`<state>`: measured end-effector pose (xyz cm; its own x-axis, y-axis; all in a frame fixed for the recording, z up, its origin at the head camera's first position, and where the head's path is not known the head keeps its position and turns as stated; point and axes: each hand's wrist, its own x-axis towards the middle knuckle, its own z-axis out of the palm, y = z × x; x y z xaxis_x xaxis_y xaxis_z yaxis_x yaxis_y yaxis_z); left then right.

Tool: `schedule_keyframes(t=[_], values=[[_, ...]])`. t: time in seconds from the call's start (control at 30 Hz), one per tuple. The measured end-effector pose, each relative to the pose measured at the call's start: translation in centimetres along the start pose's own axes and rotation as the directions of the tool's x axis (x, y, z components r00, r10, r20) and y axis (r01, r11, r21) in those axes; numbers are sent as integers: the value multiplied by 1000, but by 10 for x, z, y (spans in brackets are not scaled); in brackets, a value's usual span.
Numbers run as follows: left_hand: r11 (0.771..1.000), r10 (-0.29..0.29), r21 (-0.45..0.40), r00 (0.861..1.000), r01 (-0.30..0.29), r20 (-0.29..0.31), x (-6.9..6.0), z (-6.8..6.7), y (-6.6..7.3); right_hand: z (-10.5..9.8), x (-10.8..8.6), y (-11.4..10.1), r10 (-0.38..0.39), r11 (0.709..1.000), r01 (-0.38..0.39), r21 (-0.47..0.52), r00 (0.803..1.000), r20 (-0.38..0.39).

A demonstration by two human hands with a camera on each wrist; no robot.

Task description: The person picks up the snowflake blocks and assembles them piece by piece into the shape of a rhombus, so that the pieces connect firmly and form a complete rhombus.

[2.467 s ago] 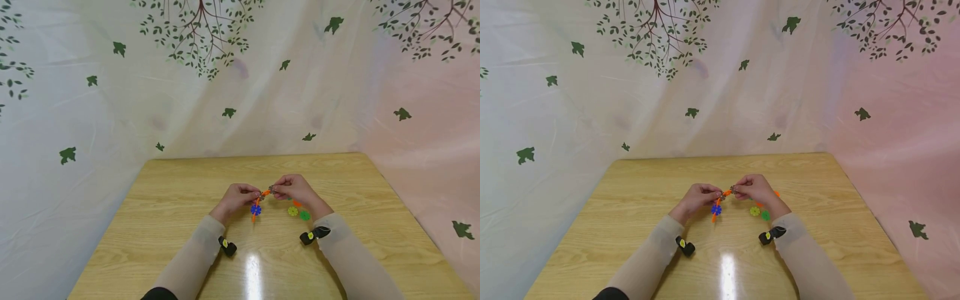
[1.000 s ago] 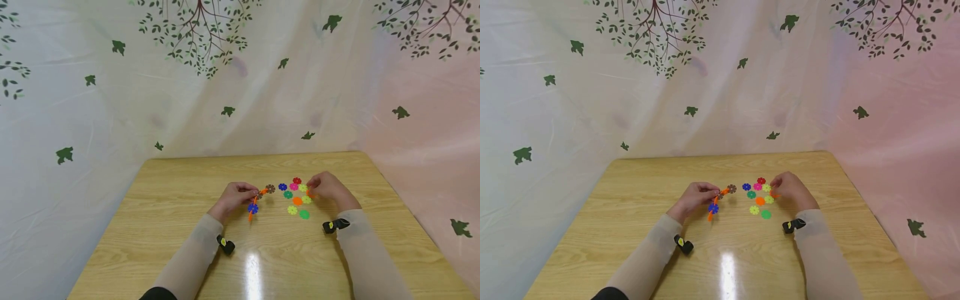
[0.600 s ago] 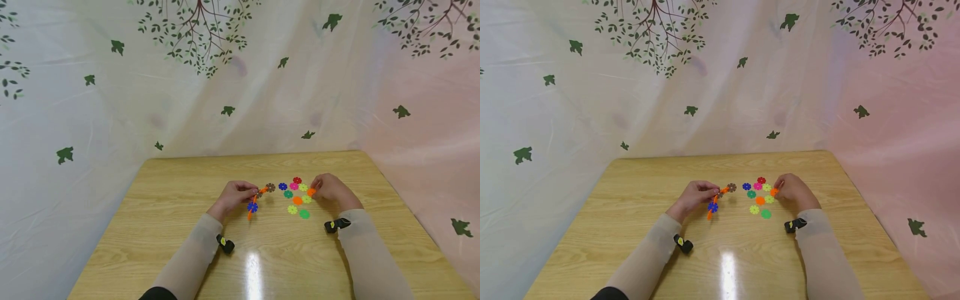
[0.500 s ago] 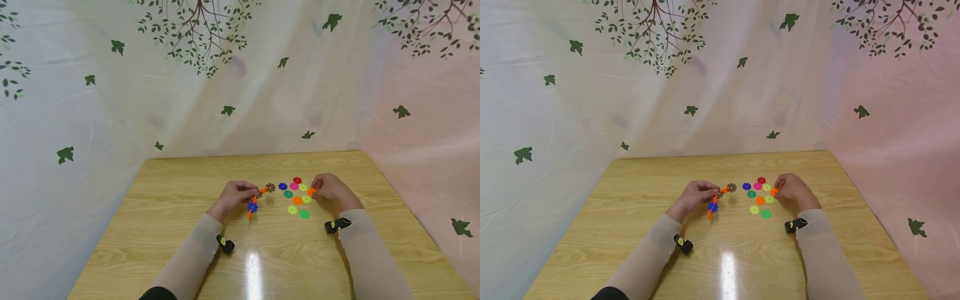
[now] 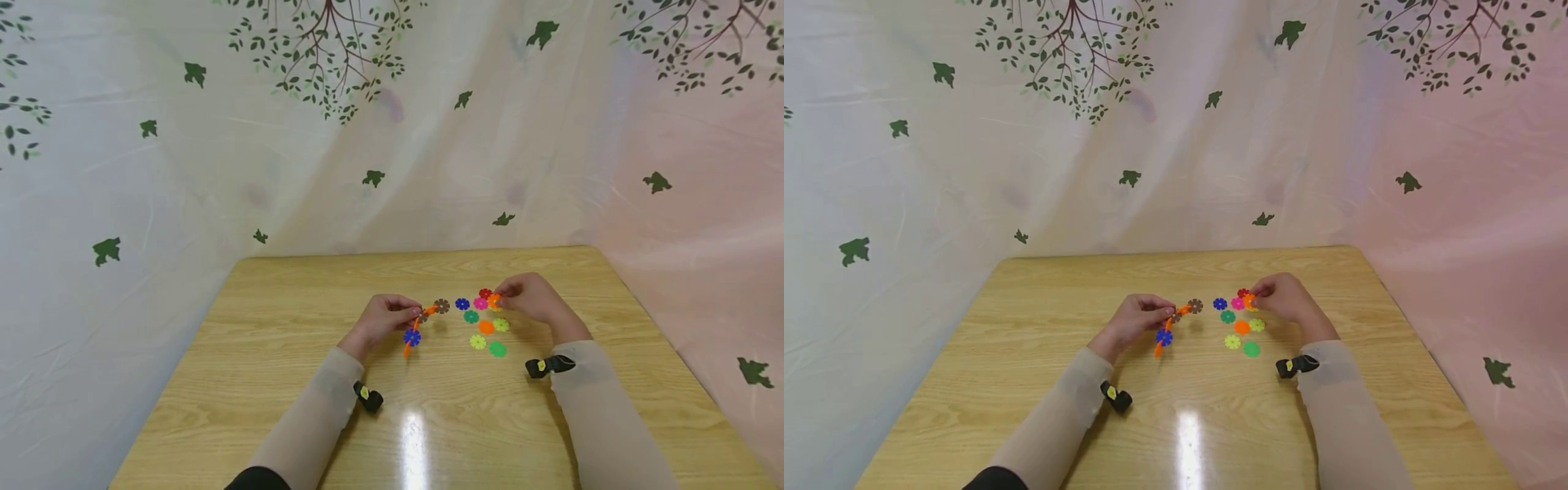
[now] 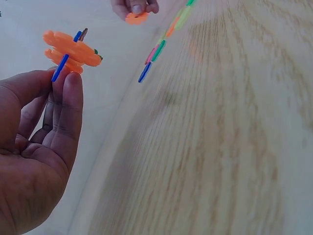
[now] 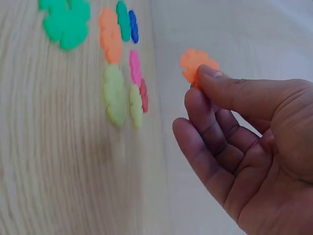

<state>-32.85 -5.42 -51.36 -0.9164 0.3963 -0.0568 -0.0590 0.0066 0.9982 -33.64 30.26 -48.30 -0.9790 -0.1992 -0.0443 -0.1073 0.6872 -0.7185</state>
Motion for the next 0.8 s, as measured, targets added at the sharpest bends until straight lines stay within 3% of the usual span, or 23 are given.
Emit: schedule_keyframes(t=[0.3,0.8], values=[[1000,-5,9,1000,5,1,0,-1,-3,21,1,-28,-158,973,148,178,987,42],[999,-9,45,1000,9,11,-4,0,-1,45,1,-46,-204,950,185,252,978,48]])
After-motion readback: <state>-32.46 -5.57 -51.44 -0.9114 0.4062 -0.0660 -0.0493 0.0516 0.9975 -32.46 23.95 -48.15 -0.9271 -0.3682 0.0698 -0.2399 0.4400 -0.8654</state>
